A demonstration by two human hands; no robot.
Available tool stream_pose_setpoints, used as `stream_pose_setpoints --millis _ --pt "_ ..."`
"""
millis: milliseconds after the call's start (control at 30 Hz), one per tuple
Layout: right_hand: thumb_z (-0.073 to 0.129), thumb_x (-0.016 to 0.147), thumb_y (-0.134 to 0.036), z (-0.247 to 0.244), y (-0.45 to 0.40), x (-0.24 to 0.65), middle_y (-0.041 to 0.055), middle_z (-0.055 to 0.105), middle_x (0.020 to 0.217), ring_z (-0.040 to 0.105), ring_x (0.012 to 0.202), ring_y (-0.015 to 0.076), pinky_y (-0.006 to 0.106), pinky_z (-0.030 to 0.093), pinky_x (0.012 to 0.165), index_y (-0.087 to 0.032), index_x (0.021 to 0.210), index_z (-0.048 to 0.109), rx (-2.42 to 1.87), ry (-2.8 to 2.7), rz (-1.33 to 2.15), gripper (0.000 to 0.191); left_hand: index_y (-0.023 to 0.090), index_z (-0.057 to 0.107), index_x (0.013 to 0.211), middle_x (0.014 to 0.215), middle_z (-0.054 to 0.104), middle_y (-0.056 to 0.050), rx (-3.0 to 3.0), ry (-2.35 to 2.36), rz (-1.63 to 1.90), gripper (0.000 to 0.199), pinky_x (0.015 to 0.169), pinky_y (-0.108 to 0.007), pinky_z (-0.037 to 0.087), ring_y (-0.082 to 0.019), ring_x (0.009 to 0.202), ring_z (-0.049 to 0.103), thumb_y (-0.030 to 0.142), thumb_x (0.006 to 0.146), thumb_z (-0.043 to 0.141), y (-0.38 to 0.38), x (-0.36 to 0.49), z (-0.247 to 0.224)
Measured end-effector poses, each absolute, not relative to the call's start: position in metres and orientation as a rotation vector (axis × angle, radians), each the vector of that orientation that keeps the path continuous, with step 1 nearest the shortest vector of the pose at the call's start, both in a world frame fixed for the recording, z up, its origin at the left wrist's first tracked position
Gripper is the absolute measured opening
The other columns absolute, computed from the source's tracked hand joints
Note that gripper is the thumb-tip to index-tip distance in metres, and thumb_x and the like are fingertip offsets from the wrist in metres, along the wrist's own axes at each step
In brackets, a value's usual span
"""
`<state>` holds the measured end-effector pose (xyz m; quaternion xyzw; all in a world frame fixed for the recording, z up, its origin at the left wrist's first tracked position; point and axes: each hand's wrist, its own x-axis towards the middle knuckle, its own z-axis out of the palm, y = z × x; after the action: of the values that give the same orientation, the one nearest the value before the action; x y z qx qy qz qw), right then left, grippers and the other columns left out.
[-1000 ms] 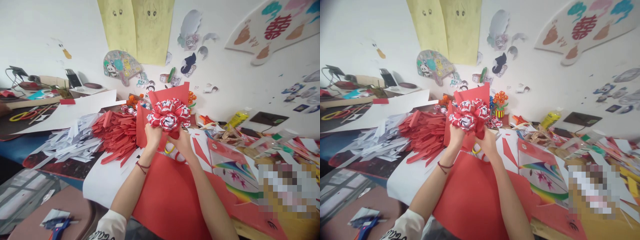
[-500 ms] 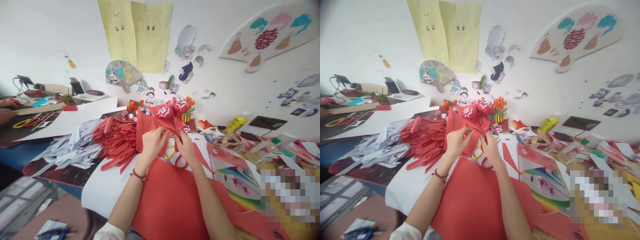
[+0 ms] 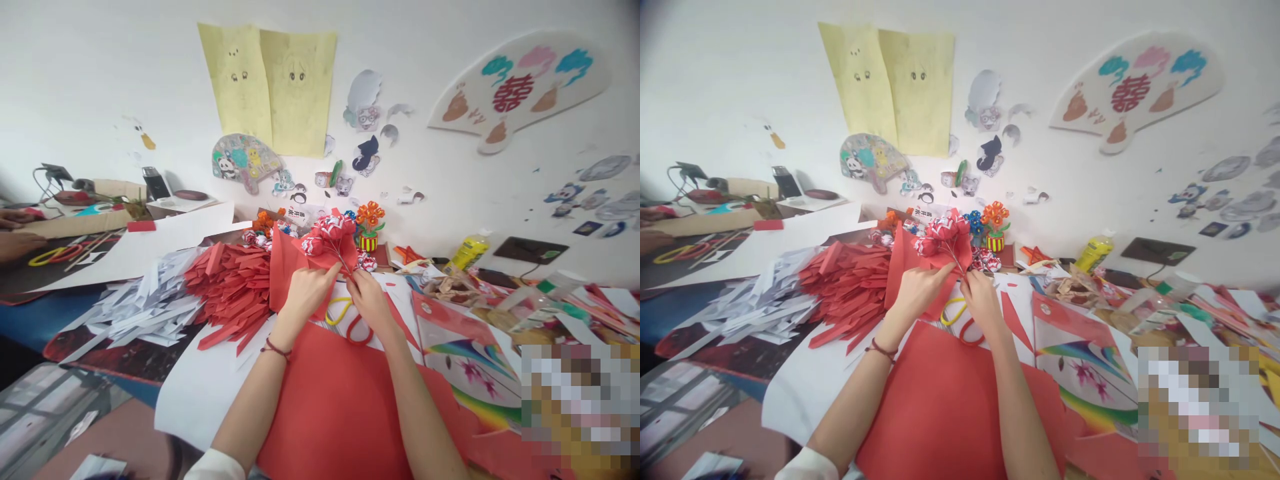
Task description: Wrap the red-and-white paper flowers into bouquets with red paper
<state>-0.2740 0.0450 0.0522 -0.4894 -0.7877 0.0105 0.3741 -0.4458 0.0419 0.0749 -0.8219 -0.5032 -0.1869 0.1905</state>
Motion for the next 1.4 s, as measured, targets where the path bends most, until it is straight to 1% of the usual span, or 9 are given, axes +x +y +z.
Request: stream_pose_setpoints --millis 100,300,433,500,633,767,933,1200,1400 --pt "0.039 0.092 -0.018 0.053 0.045 -0.270 0.0047 0.055 0.081 0.052 0.077 0.0185 0.028 0.037 0.068 -0.019 0.078 0.048 -1.247 -2.036 -0.041 0.017 0.027 0.041 0.135 0.069 0.065 -0.004 -2.301 -1.403 -0.524 0.048 0.054 -0.025 0.034 -0.019 0.063 0.063 0.017 0.088 0.045 0.044 -0.445 0.073" --pt "0.038 0.093 -0.017 0.052 0.046 -0.267 0.0055 0.057 0.085 0.053 0.083 0.0194 0.029 0.039 0.073 -0.018 0.086 0.052 -1.244 -2.096 -0.103 0.016 0.026 0.053 0.125 0.067 0.064 -0.005 -2.315 -1.387 -0.521 0.039 0.056 -0.025 0.038 -0.019 0.063 0.062 0.017 0.089 0.043 0.049 -0.446 0.067" --pt "0.038 0.094 -0.017 0.052 0.047 -0.267 0.0052 0.057 0.085 0.053 0.082 0.0194 0.030 0.040 0.073 -0.019 0.085 0.052 -1.247 -2.094 -0.069 0.016 0.029 0.046 0.133 0.067 0.064 -0.004 -2.326 -1.375 -0.560 0.047 0.056 -0.025 0.038 -0.018 0.061 0.061 0.015 0.088 0.043 0.050 -0.447 0.062" --pt "0.038 0.094 -0.017 0.052 0.047 -0.267 0.0052 0.057 0.085 0.053 0.082 0.0193 0.030 0.040 0.072 -0.019 0.084 0.052 -1.229 -2.096 -0.050 0.017 0.029 0.045 0.133 0.067 0.065 -0.003 -2.341 -1.370 -0.582 0.046 0.055 -0.025 0.037 -0.017 0.060 0.061 0.018 0.089 0.044 0.049 -0.449 0.060" --pt "0.040 0.092 -0.016 0.053 0.046 -0.267 0.0052 0.057 0.085 0.053 0.081 0.0196 0.030 0.041 0.072 -0.020 0.084 0.052 -1.185 -2.117 -0.029 0.015 0.026 0.055 0.121 0.072 0.066 -0.004 -2.385 -1.357 -0.641 0.033 0.055 -0.024 0.036 -0.016 0.065 0.062 0.021 0.092 0.039 0.050 -0.452 0.059" --pt "0.040 0.091 -0.015 0.052 0.046 -0.269 0.0051 0.057 0.085 0.053 0.081 0.0196 0.030 0.041 0.072 -0.020 0.084 0.053 -1.153 -2.119 -0.006 0.016 0.026 0.060 0.113 0.074 0.066 -0.005 -2.405 -1.347 -0.640 0.030 0.055 -0.023 0.037 -0.016 0.067 0.061 0.020 0.092 0.040 0.051 -0.454 0.059" --pt "0.041 0.091 -0.015 0.051 0.048 -0.270 0.0049 0.058 0.085 0.054 0.080 0.0188 0.029 0.041 0.070 -0.020 0.082 0.053 -1.135 -2.106 0.027 0.016 0.027 0.056 0.121 0.075 0.067 -0.004 -2.355 -1.374 -0.683 0.034 0.053 -0.024 0.038 -0.017 0.064 0.062 0.020 0.091 0.041 0.051 -0.448 0.056" --pt "0.039 0.092 -0.017 0.047 0.050 -0.270 0.0058 0.060 0.089 0.055 0.083 0.0189 0.030 0.043 0.073 -0.019 0.085 0.054 -1.118 -2.118 0.026 0.017 0.025 0.059 0.113 0.080 0.068 -0.007 -2.383 -1.405 -0.635 0.030 0.055 -0.023 0.038 -0.018 0.071 0.064 0.021 0.092 0.039 0.049 -0.445 0.058" --pt "0.038 0.093 -0.017 0.048 0.048 -0.272 0.0059 0.060 0.086 0.055 0.079 0.0192 0.030 0.042 0.070 -0.019 0.084 0.054 -1.153 -2.110 -0.013 0.019 0.026 0.055 0.120 0.077 0.068 -0.006 -2.350 -1.430 -0.591 0.033 0.056 -0.025 0.038 -0.019 0.067 0.063 0.020 0.092 0.039 0.047 -0.445 0.058"
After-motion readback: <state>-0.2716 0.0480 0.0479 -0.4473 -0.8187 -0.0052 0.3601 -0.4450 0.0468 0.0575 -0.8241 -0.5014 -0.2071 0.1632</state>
